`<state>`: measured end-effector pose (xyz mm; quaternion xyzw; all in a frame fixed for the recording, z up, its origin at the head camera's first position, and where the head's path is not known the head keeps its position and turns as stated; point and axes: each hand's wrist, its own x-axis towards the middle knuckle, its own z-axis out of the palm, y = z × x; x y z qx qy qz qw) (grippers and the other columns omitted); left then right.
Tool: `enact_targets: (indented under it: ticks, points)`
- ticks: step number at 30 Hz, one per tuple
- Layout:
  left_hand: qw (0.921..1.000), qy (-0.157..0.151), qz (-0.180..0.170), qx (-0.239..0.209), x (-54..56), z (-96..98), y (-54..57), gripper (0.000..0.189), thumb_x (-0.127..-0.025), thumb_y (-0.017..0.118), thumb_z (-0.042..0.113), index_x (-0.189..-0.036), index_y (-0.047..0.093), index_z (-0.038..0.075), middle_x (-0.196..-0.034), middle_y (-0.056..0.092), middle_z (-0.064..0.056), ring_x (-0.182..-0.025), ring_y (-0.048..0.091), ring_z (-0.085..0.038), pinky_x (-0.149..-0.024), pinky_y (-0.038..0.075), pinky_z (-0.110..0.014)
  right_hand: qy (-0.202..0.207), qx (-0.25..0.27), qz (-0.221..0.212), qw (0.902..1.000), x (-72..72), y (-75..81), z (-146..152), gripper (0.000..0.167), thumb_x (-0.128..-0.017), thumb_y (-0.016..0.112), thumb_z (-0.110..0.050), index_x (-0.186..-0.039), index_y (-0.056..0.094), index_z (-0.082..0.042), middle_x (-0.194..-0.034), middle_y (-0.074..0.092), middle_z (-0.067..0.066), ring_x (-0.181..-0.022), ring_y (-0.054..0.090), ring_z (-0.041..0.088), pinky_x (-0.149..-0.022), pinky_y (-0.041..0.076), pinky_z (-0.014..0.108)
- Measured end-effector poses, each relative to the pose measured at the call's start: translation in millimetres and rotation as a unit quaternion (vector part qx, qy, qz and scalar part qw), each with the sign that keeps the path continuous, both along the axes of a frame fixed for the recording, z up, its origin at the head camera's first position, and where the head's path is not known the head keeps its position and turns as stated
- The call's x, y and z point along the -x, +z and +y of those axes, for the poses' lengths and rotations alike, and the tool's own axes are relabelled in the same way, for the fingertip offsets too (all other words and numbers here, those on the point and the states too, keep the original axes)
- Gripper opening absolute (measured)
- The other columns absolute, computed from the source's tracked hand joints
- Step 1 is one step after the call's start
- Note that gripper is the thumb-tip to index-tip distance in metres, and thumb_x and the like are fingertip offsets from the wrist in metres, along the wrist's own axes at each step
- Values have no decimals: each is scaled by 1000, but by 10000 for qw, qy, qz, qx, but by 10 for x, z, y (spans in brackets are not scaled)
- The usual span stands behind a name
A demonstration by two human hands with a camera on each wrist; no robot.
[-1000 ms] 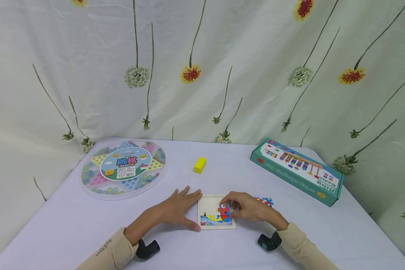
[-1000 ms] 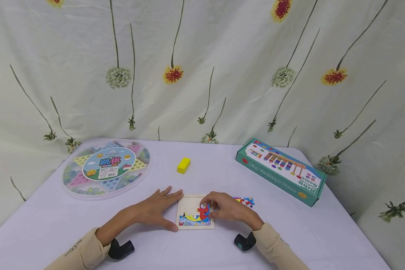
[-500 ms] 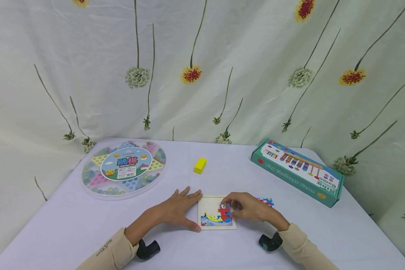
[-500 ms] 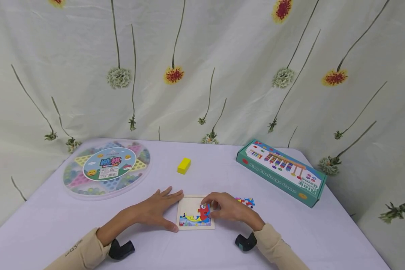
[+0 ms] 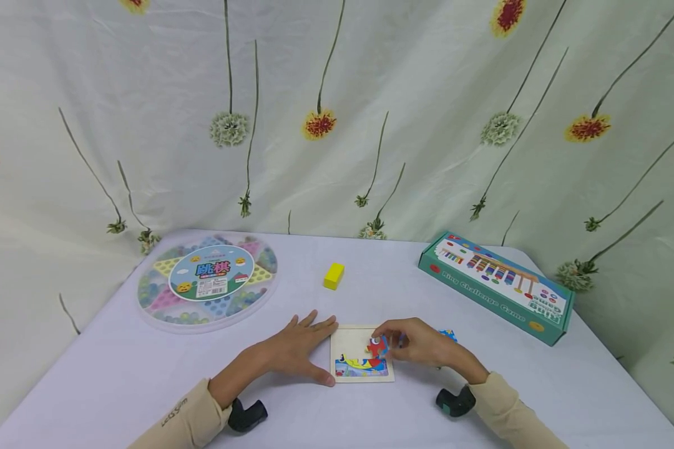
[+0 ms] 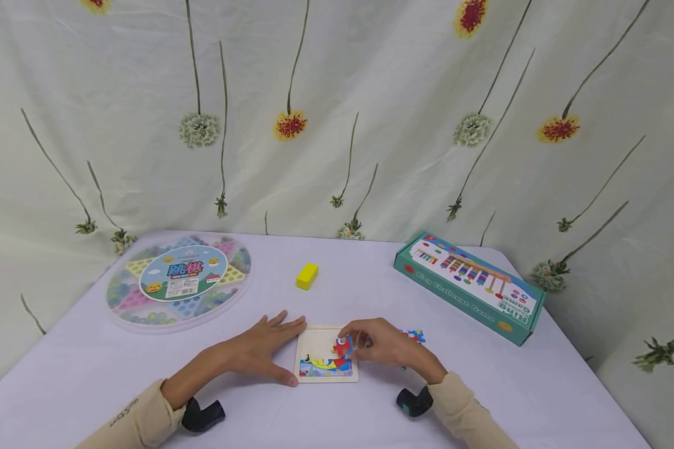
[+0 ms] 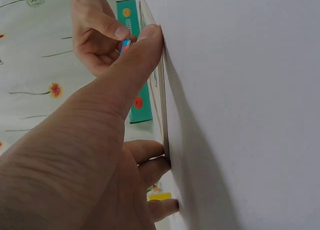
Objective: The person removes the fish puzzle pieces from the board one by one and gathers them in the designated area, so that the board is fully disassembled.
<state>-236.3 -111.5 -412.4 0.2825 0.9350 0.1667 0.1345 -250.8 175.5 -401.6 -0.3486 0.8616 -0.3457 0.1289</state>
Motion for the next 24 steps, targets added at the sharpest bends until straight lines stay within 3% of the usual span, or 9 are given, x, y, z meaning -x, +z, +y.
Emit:
enact_targets:
  ticks: [7, 24]
  points:
    - [10000, -33, 58, -14, 6, -3, -6, 104, -70, 71, 66, -150, 32, 13, -158, 26, -1, -147, 10, -35, -114, 8, -61, -138, 61, 46, 9999, -37, 50, 135, 33, -85, 71, -6, -117, 66, -10, -81, 55, -4, -74, 51, 9, -64, 48, 21]
    - [10000, 37, -45, 7, -6, 2, 9, 103, -70, 72, 65, -151, 31, 14, -158, 25, 1, -147, 9, -34, -115, 6, -60, -822, 455, 153, 9955, -80, 113, 447, 34, -87, 68, -7, -120, 63, -13, -85, 55, 1, -76, 53, 14, -66, 48, 22]
